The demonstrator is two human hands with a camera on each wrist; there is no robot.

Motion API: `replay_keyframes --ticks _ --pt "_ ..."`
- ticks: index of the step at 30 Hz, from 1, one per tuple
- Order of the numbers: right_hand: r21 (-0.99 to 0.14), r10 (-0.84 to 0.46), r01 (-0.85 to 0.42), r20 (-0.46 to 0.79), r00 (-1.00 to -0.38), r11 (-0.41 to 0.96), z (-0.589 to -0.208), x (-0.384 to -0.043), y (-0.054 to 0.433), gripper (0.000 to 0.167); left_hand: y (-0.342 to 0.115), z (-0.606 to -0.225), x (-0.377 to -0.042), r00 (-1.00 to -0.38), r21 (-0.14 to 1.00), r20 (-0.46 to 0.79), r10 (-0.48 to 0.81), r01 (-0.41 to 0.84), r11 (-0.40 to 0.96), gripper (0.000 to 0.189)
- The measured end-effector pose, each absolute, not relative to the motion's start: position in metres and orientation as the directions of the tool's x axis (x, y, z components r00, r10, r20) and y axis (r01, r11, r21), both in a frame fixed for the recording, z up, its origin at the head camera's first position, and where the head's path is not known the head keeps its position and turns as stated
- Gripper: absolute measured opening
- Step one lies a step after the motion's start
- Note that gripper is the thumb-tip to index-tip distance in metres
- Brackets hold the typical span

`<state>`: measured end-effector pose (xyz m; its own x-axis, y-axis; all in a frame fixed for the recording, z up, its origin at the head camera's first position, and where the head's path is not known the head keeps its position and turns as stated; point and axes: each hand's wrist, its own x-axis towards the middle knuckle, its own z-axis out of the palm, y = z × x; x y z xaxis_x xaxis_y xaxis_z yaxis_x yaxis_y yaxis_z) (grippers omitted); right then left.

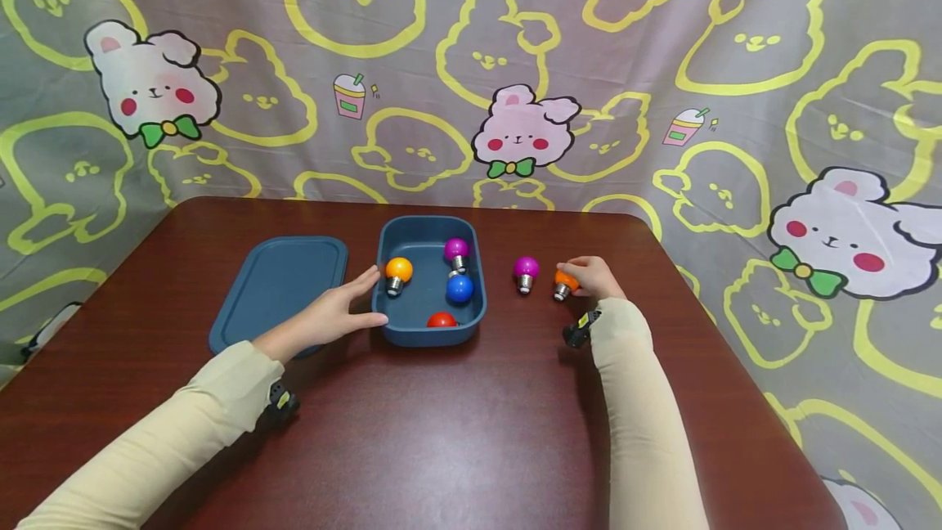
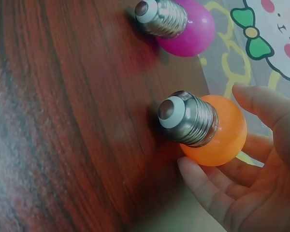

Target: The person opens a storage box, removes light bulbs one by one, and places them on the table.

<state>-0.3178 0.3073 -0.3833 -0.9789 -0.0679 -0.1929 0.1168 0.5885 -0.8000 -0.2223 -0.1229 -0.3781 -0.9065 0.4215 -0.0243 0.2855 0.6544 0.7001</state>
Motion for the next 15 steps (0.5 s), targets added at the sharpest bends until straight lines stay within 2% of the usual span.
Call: replay_keyframes --ticks 15 --pt "-0.783 -0.085 0.087 -0.176 -0.981 0.615 -0.3861 -0.3166 0.3166 0.048 -0.1236 -0.3798 -0.2239 -0.904 0.696 -0.021 0.427 0.293 0.655 0.084"
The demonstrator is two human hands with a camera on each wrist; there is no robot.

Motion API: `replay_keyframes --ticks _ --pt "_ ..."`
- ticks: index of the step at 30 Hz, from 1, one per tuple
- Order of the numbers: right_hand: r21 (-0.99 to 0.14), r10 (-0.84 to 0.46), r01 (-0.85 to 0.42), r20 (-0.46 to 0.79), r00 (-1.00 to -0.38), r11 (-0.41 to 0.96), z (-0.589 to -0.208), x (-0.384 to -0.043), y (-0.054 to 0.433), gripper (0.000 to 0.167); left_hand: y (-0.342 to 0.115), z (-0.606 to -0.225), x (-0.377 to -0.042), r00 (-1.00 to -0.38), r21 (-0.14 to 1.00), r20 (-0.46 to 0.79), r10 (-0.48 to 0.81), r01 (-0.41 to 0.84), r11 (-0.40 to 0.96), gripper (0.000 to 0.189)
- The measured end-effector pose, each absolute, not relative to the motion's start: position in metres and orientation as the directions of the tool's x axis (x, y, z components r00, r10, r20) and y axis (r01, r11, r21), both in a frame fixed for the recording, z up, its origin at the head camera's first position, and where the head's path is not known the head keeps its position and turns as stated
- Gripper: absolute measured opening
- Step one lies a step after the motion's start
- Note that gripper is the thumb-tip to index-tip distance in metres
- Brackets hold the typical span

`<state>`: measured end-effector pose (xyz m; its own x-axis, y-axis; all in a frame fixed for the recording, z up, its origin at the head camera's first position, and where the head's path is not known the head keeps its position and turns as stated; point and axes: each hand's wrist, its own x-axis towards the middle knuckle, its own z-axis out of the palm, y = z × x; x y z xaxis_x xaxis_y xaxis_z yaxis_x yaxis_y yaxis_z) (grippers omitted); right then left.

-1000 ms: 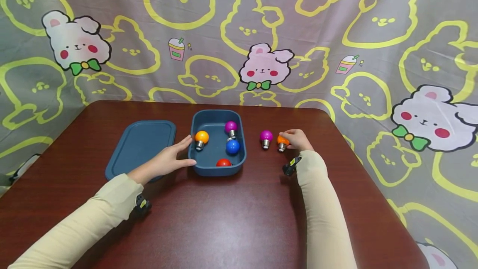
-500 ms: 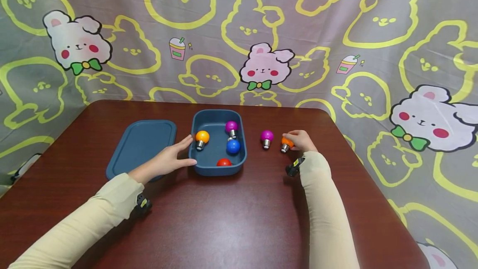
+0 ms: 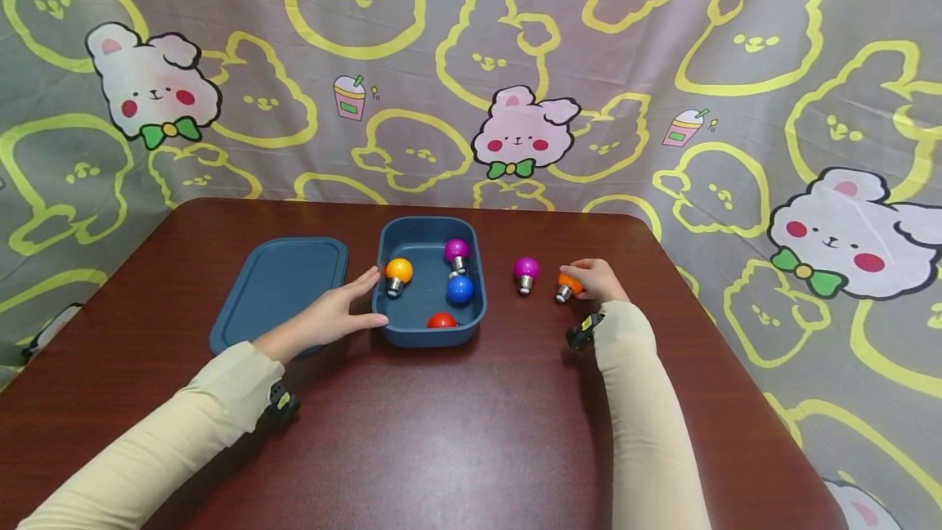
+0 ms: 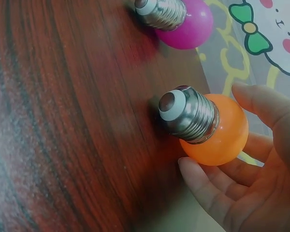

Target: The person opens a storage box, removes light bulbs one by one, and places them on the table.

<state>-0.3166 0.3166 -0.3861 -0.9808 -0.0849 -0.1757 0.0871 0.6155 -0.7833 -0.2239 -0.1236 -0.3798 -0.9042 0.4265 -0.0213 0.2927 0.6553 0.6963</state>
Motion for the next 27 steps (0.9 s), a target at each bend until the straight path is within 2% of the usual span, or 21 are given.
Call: replay_keyframes --ticks 17,22,27 --pt "-0.784 -0.064 0.126 -0.206 -0.976 0.608 -0.380 -0.310 0.320 0.055 -0.123 -0.378 -0.223 -0.906 0.698 -0.025 0.423 0.287 0.656 0.084" --pt "-0.767 -0.033 0.135 -0.198 -0.980 0.627 -0.362 -0.303 0.321 0.058 -0.122 -0.379 -0.224 -0.909 0.690 -0.028 0.416 0.283 0.666 0.085" --pt "-0.748 -0.050 0.055 -0.118 -0.992 0.662 -0.332 -0.302 0.317 0.061 -0.123 -0.380 -0.224 -0.911 0.684 -0.029 0.412 0.283 0.673 0.086"
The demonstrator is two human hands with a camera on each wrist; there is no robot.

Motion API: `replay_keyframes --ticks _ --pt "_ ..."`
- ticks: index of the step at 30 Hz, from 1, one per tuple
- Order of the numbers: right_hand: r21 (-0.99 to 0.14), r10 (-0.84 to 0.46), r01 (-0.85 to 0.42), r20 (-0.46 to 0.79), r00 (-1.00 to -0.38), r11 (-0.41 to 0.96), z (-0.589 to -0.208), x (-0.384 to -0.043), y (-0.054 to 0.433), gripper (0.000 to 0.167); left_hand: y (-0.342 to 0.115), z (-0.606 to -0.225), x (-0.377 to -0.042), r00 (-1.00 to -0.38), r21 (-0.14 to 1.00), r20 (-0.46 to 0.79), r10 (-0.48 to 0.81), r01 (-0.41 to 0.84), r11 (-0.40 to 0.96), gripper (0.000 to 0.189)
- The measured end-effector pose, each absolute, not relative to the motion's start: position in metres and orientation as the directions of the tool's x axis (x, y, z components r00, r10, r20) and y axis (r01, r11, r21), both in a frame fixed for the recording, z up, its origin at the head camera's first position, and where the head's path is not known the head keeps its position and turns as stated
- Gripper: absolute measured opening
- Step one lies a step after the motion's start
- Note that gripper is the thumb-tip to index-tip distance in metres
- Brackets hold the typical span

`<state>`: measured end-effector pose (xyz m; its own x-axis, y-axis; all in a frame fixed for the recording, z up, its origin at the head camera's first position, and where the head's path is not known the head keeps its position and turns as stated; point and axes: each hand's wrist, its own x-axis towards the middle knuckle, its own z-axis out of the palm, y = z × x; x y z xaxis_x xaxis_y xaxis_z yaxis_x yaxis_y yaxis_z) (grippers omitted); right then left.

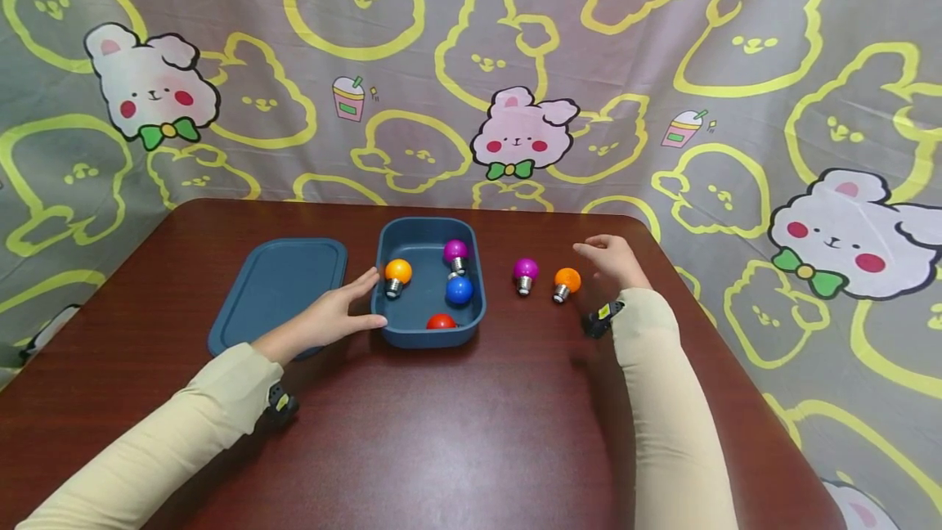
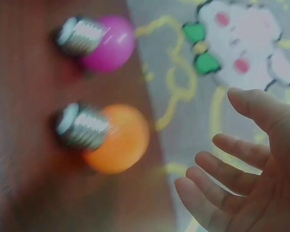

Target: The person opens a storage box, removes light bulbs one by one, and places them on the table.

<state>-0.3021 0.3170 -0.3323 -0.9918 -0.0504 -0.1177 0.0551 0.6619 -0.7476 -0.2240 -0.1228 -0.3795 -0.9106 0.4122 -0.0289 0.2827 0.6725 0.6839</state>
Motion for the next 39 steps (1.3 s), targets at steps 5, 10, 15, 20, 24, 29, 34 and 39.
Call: replay_keyframes --ticks 5,10,15,20,24,29,34,39 --pt "-0.764 -0.116 -0.042 -0.044 -0.992 0.643 -0.307 -0.302 0.294 0.062 -0.124 -0.380 -0.223 -0.909 0.685 -0.025 0.416 0.287 0.670 0.085" --pt "-0.792 -0.242 -0.135 -0.016 -0.970 0.596 -0.293 -0.295 0.259 0.058 -0.124 -0.380 -0.222 -0.909 0.690 -0.027 0.416 0.284 0.666 0.085" --pt "-0.805 -0.382 -0.209 -0.024 -0.924 0.555 -0.290 -0.283 0.222 0.051 -0.125 -0.381 -0.222 -0.910 0.695 -0.028 0.414 0.280 0.662 0.085" --pt "-0.808 -0.508 -0.251 -0.069 -0.859 0.534 -0.297 -0.272 0.190 0.048 -0.125 -0.381 -0.222 -0.911 0.697 -0.030 0.412 0.276 0.662 0.085" --pt "-0.823 -0.590 -0.237 -0.140 -0.795 0.516 -0.308 -0.268 0.170 0.048 -0.125 -0.380 -0.223 -0.912 0.696 -0.033 0.410 0.273 0.664 0.086" --pt "-0.812 -0.654 -0.233 -0.224 -0.722 0.536 -0.323 -0.267 0.151 0.049 -0.124 -0.380 -0.224 -0.910 0.700 -0.036 0.412 0.272 0.661 0.085" --pt "-0.738 -0.669 -0.283 -0.294 -0.683 0.613 -0.336 -0.266 0.136 0.052 -0.123 -0.380 -0.224 -0.910 0.702 -0.041 0.412 0.267 0.660 0.086" --pt "-0.676 -0.690 -0.351 -0.325 -0.647 0.648 -0.345 -0.265 0.123 0.046 -0.124 -0.380 -0.224 -0.909 0.702 -0.038 0.415 0.271 0.659 0.086"
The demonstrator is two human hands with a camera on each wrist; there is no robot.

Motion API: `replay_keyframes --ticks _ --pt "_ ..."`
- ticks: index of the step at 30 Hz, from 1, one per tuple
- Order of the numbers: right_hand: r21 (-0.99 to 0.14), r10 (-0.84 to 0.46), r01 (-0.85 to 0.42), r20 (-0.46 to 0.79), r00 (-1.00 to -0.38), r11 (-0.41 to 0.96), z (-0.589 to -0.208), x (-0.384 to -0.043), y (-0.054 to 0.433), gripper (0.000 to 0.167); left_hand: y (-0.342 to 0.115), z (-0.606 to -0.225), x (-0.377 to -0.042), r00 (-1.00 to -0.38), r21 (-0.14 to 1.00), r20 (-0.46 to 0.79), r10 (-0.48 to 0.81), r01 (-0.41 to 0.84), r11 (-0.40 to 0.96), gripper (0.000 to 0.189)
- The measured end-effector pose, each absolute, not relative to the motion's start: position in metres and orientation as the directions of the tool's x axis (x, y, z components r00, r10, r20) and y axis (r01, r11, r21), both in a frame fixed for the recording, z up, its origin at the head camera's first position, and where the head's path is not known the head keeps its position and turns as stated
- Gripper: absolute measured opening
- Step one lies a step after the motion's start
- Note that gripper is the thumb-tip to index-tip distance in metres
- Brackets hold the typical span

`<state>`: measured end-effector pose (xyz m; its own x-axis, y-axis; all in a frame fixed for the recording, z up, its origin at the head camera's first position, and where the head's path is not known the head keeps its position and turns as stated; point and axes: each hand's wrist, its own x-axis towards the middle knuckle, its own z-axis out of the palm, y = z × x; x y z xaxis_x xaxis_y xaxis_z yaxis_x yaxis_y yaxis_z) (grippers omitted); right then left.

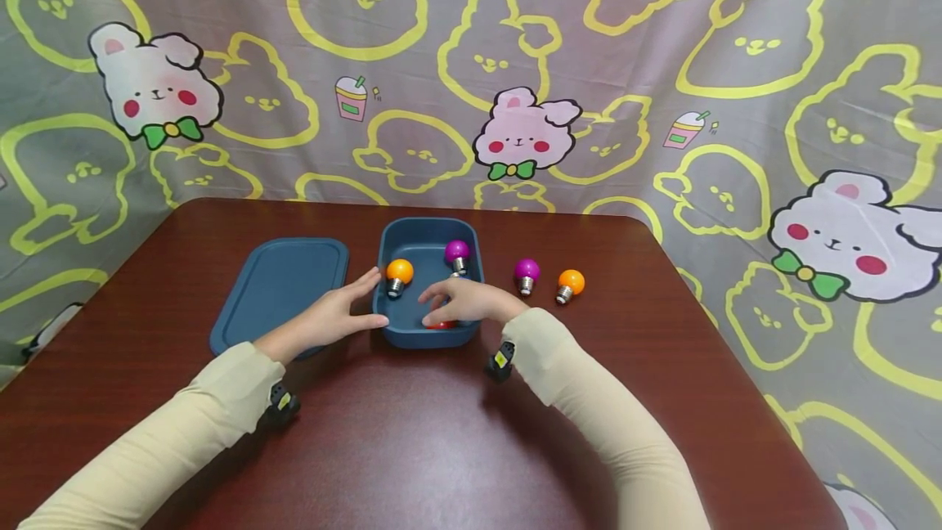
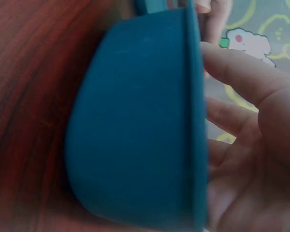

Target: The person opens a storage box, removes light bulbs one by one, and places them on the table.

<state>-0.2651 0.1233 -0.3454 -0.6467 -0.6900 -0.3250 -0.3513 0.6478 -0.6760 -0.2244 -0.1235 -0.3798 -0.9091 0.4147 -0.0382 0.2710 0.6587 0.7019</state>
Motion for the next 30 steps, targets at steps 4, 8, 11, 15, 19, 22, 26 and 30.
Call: replay_keyframes --ticks 4,8,11,15,19,22,26,30 --pt "-0.665 -0.690 -0.351 -0.350 -0.633 0.659 -0.349 -0.266 0.119 0.037 -0.123 -0.380 -0.224 -0.907 0.700 -0.033 0.419 0.278 0.657 0.085" --pt "-0.662 -0.686 -0.332 -0.385 -0.618 0.672 -0.349 -0.267 0.117 0.032 -0.123 -0.380 -0.225 -0.908 0.703 -0.034 0.419 0.276 0.656 0.085" --pt "-0.659 -0.682 -0.323 -0.404 -0.609 0.679 -0.350 -0.268 0.117 0.030 -0.123 -0.380 -0.225 -0.908 0.705 -0.037 0.418 0.273 0.654 0.085" --pt "-0.647 -0.671 -0.322 -0.410 -0.618 0.691 -0.351 -0.268 0.117 0.027 -0.123 -0.379 -0.225 -0.908 0.706 -0.043 0.417 0.268 0.655 0.085" --pt "-0.656 -0.666 -0.318 -0.385 -0.638 0.684 -0.352 -0.269 0.119 0.025 -0.123 -0.380 -0.224 -0.908 0.707 -0.046 0.415 0.264 0.656 0.085" --pt "-0.687 -0.652 -0.291 -0.348 -0.673 0.666 -0.350 -0.269 0.123 0.028 -0.123 -0.380 -0.224 -0.909 0.708 -0.047 0.415 0.262 0.655 0.086" --pt "-0.746 -0.619 -0.237 -0.283 -0.732 0.622 -0.341 -0.271 0.133 0.037 -0.123 -0.380 -0.224 -0.909 0.709 -0.046 0.415 0.263 0.654 0.086" --pt "-0.805 -0.603 -0.215 -0.210 -0.769 0.553 -0.331 -0.273 0.147 0.041 -0.124 -0.380 -0.225 -0.907 0.705 -0.037 0.420 0.274 0.654 0.090"
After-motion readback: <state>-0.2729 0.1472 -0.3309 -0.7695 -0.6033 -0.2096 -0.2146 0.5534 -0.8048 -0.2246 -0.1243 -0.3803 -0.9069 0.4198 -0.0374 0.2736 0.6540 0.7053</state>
